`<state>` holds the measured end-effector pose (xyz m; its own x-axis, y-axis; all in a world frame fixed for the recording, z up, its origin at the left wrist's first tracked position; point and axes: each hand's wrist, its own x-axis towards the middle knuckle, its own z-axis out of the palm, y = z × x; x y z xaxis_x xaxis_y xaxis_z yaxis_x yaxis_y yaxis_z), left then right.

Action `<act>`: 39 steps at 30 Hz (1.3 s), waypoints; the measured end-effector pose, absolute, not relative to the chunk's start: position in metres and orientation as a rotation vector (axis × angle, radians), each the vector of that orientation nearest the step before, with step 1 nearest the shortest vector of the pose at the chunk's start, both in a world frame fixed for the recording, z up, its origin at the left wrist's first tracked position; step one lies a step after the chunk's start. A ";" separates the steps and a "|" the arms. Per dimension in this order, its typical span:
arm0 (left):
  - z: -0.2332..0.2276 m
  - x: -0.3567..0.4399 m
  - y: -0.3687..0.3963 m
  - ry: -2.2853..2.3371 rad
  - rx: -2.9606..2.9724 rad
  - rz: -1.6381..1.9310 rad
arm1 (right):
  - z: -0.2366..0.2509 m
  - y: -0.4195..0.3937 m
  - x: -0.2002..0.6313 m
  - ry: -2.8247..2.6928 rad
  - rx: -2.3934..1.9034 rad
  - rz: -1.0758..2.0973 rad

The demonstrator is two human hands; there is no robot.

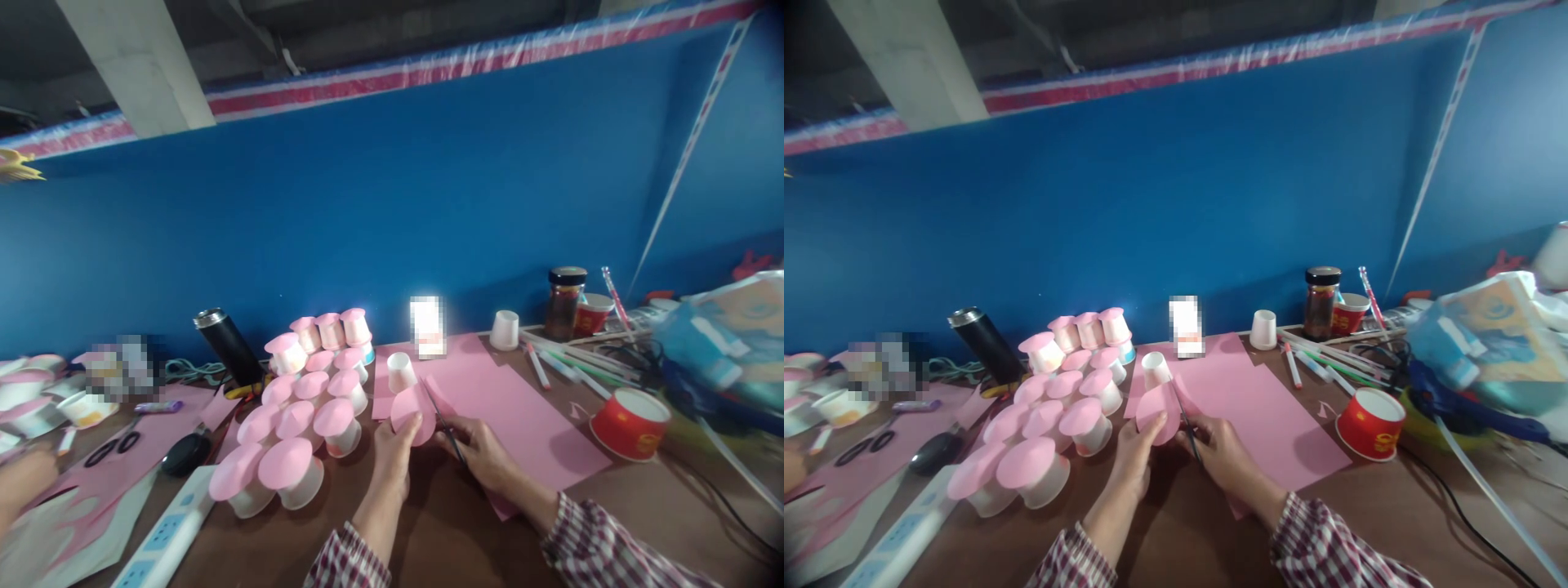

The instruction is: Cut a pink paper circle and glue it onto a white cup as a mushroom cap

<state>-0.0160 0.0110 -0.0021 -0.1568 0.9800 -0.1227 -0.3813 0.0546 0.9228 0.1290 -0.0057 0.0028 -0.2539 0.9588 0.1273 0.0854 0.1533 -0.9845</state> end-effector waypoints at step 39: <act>-0.004 0.005 -0.003 0.860 0.823 1.418 | -0.010 0.002 0.129 -1.139 -0.928 1.327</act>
